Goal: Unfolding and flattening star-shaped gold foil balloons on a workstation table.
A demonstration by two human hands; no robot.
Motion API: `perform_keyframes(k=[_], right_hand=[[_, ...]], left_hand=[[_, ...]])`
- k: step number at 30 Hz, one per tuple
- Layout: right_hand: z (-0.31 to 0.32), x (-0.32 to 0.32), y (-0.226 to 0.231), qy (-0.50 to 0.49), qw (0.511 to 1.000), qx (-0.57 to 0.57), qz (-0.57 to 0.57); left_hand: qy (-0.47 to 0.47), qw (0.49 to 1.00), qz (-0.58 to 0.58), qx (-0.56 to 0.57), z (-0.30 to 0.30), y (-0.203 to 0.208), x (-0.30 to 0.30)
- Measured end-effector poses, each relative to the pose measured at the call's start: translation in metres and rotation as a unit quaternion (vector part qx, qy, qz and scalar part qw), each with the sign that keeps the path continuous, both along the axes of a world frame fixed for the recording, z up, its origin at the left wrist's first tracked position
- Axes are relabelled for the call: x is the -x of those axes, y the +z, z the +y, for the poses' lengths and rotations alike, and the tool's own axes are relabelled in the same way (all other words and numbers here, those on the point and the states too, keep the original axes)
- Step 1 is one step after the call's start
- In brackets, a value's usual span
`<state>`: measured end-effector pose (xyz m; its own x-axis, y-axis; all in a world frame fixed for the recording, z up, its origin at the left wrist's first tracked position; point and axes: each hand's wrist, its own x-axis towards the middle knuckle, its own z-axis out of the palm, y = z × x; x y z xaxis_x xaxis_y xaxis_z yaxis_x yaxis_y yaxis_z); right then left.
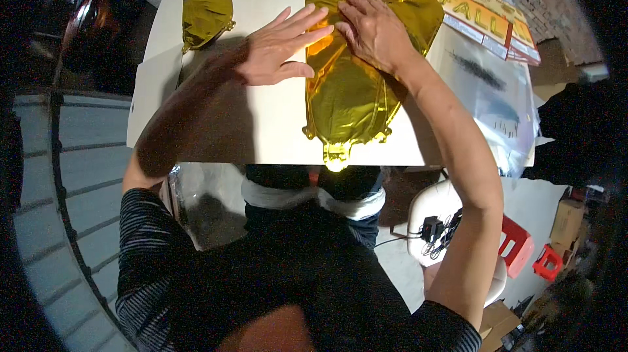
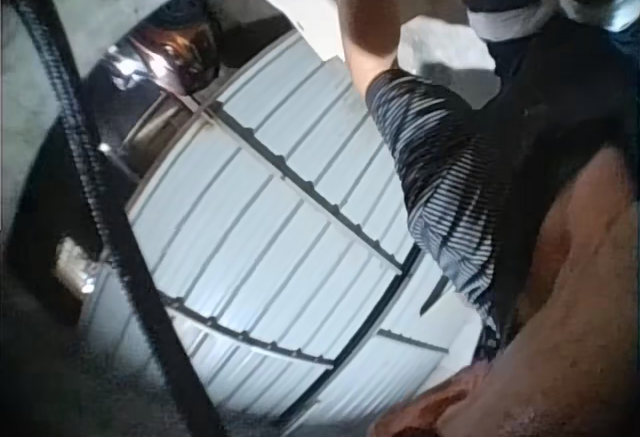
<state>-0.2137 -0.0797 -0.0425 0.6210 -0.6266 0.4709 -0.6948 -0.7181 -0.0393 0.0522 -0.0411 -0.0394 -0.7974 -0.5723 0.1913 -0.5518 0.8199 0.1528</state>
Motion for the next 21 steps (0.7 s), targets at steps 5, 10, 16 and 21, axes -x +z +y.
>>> perform_keyframes(k=[5, 10, 16, 21], right_hand=[[-0.002, 0.002, -0.005, -0.003, 1.000, 0.005, 0.016], [-0.002, 0.003, -0.005, -0.006, 1.000, 0.000, 0.030], [-0.002, 0.003, -0.005, -0.002, 0.999, 0.019, 0.038], [-0.002, 0.002, -0.006, -0.015, 0.999, 0.012, 0.041]], left_hand=[[-0.081, 0.996, 0.018, 0.028, 0.043, 0.004, -0.008], [-0.076, 0.995, -0.034, -0.060, 0.073, 0.016, -0.015], [-0.082, 0.991, -0.069, -0.074, 0.082, 0.019, -0.020], [-0.093, 0.992, -0.072, -0.053, 0.085, 0.017, -0.024]])
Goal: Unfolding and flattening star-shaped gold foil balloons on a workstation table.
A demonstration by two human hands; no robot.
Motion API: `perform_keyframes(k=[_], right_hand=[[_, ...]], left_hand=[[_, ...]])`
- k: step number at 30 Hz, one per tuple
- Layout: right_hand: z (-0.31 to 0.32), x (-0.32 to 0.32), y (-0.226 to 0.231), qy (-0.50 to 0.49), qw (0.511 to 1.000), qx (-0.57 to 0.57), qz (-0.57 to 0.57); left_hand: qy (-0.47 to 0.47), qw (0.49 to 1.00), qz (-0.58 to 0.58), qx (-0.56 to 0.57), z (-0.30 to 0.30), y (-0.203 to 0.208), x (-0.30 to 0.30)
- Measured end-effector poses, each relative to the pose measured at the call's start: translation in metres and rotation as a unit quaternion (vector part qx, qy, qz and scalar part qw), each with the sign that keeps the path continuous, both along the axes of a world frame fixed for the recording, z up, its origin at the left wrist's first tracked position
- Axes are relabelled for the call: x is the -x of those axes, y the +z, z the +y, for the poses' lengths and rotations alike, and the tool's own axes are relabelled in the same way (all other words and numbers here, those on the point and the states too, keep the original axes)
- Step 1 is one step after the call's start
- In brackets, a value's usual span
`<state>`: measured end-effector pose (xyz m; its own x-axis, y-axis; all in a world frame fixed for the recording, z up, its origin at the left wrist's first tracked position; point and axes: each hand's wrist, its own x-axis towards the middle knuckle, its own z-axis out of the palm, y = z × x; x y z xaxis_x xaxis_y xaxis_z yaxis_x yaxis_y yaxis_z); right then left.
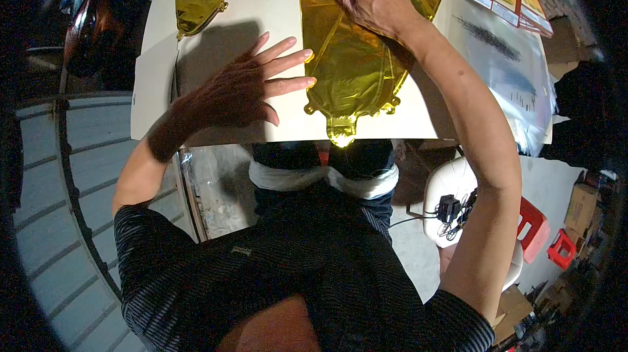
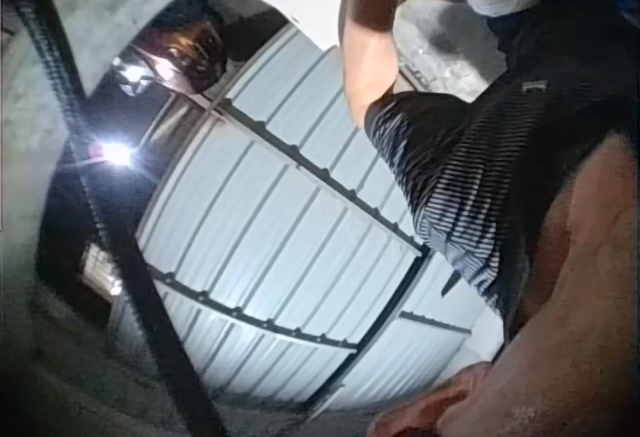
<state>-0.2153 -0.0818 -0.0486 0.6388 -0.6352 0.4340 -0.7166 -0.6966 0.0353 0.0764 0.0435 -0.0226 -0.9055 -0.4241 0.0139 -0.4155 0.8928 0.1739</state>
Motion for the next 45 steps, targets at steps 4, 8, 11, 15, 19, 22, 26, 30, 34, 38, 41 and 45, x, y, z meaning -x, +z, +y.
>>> perform_keyframes(k=[4, 8, 11, 15, 19, 22, 26, 30, 34, 38, 41, 45], right_hand=[[0.004, -0.002, 0.008, 0.010, 1.000, 0.002, 0.005], [0.007, -0.001, 0.016, 0.051, 0.995, 0.062, -0.062], [0.007, 0.000, 0.014, 0.027, 0.997, -0.049, -0.052], [0.003, -0.002, 0.003, 0.018, 0.999, 0.008, -0.025], [0.002, -0.001, 0.001, 0.020, 0.999, -0.002, -0.040], [0.003, -0.001, 0.003, 0.029, 0.999, 0.012, -0.042], [0.005, -0.002, 0.001, 0.008, 0.998, 0.000, -0.056], [0.001, 0.002, 0.019, -0.003, 0.976, -0.163, -0.146], [0.012, 0.022, 0.057, -0.006, 0.974, -0.137, -0.179], [0.063, 0.032, 0.057, 0.003, 0.992, -0.128, -0.012], [0.083, 0.028, 0.041, -0.014, 0.994, -0.102, -0.022], [0.085, 0.026, 0.029, -0.014, 0.995, -0.090, -0.049]], left_hand=[[0.007, 0.999, 0.025, -0.030, 0.004, 0.002, -0.005], [-0.011, 0.998, 0.051, -0.040, 0.003, 0.004, -0.010], [-0.031, 0.996, 0.068, -0.039, -0.002, 0.003, -0.012], [-0.019, 0.989, 0.141, -0.032, -0.020, -0.006, 0.005], [0.094, 0.974, 0.190, 0.079, -0.053, -0.011, 0.027], [0.133, 0.968, 0.176, 0.121, -0.075, -0.011, 0.035], [0.153, 0.984, 0.038, 0.078, -0.083, -0.013, 0.035], [0.155, 0.985, 0.026, 0.064, -0.080, -0.015, 0.033], [0.155, 0.985, 0.027, 0.065, -0.080, -0.016, 0.033], [0.151, 0.985, 0.050, 0.073, -0.080, -0.018, 0.033], [0.156, 0.984, 0.047, 0.075, -0.079, -0.017, 0.034], [0.142, 0.988, 0.032, 0.060, -0.081, -0.013, 0.032]])
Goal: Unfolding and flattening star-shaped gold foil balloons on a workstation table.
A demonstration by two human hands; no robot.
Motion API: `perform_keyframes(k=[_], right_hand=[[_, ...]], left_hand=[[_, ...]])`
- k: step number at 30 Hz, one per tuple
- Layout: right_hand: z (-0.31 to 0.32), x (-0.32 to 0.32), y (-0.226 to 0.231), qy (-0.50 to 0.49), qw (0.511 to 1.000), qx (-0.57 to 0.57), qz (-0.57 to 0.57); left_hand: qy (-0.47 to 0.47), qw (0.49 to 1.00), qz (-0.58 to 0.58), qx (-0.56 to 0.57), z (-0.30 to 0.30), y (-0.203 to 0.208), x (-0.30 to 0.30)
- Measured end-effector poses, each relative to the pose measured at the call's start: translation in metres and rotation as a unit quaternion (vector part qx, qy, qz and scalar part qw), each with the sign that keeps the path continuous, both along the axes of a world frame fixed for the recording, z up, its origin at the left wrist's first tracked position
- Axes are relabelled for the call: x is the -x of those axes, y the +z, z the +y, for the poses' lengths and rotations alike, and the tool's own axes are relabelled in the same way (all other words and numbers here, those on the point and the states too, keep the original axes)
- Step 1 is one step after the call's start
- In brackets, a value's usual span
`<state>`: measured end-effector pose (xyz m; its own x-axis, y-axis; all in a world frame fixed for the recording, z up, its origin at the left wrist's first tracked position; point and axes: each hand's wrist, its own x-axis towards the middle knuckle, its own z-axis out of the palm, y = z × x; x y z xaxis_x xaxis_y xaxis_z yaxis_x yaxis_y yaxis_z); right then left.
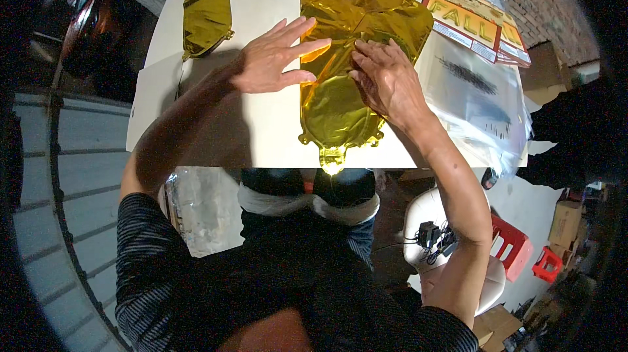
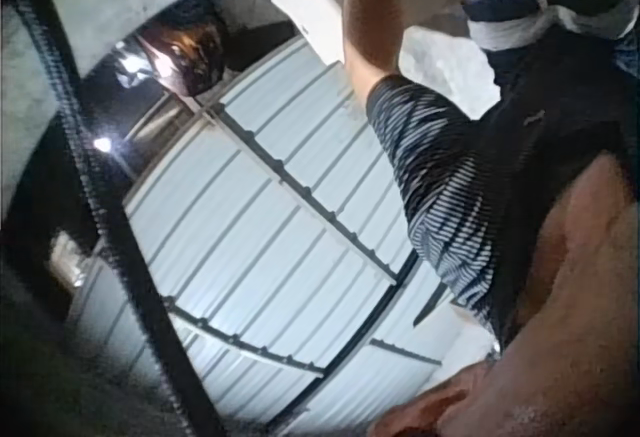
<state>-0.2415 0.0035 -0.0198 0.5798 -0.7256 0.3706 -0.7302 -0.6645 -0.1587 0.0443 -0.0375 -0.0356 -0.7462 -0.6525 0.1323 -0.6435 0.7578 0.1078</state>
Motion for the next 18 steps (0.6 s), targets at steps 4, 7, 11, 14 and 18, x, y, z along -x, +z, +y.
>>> perform_keyframes(k=[4, 7, 11, 14, 18], right_hand=[[-0.001, 0.002, -0.003, 0.007, 1.000, 0.014, -0.012], [-0.001, 0.002, -0.008, 0.005, 1.000, 0.016, -0.016], [-0.002, 0.004, -0.011, 0.007, 1.000, 0.024, -0.008], [-0.003, 0.005, -0.009, 0.014, 0.999, 0.026, -0.016], [-0.002, 0.003, -0.007, 0.010, 1.000, 0.020, -0.019]], left_hand=[[-0.029, 0.999, -0.025, -0.011, -0.002, 0.003, -0.005], [-0.044, 0.999, -0.015, -0.018, -0.005, 0.001, -0.008], [-0.047, 0.999, -0.022, -0.013, -0.005, 0.001, -0.008], [-0.050, 0.998, -0.027, -0.009, -0.006, 0.005, -0.008], [-0.029, 0.999, 0.037, -0.025, -0.012, 0.009, 0.003]])
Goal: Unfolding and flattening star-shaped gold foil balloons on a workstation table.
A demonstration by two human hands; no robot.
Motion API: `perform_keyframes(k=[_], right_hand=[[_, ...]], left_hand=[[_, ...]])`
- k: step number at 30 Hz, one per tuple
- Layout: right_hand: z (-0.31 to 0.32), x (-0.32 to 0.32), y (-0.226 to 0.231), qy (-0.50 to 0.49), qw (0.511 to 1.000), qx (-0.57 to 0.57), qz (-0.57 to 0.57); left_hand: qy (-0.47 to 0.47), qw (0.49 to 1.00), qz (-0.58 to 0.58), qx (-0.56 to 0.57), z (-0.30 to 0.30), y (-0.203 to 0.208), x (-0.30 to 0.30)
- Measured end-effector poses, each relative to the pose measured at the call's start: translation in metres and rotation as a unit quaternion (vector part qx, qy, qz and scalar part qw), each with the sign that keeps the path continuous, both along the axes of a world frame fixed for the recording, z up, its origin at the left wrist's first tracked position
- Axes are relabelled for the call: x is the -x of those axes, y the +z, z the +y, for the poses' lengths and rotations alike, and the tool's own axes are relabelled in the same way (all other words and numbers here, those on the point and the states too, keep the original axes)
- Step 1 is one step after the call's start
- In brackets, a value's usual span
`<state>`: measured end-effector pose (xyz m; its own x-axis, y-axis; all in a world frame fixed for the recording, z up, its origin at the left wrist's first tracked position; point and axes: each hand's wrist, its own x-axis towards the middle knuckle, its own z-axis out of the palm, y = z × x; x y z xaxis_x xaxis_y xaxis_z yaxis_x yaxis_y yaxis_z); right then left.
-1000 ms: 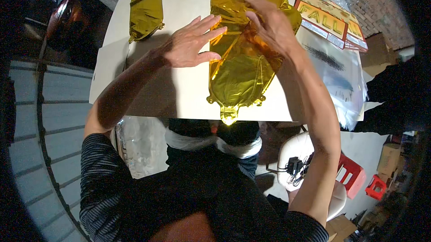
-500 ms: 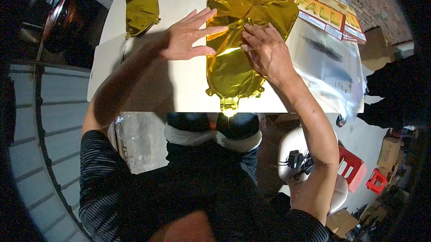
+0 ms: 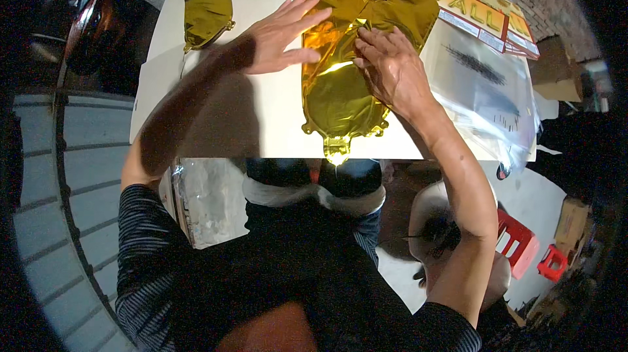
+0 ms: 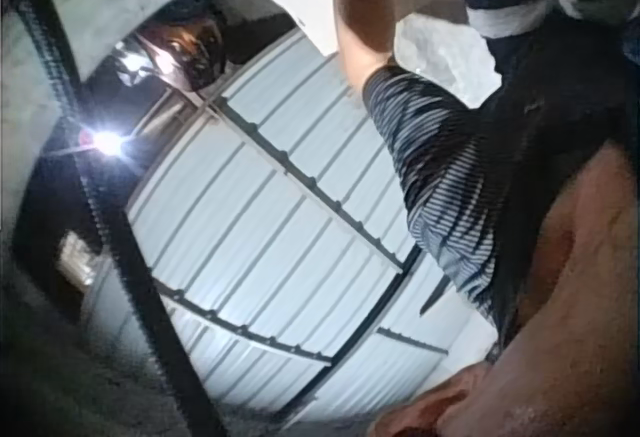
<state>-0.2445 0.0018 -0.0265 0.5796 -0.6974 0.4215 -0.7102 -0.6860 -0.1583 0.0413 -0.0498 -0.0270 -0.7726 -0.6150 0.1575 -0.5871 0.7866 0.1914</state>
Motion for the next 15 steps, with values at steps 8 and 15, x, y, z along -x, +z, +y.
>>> perform_keyframes(k=[8, 15], right_hand=[[0.000, 0.000, -0.003, -0.007, 1.000, 0.002, 0.001], [0.001, -0.001, 0.005, -0.006, 1.000, -0.009, 0.003]], left_hand=[[0.070, 0.992, -0.085, 0.058, -0.022, -0.013, 0.021], [0.058, 0.989, -0.096, 0.098, -0.020, -0.022, 0.017]])
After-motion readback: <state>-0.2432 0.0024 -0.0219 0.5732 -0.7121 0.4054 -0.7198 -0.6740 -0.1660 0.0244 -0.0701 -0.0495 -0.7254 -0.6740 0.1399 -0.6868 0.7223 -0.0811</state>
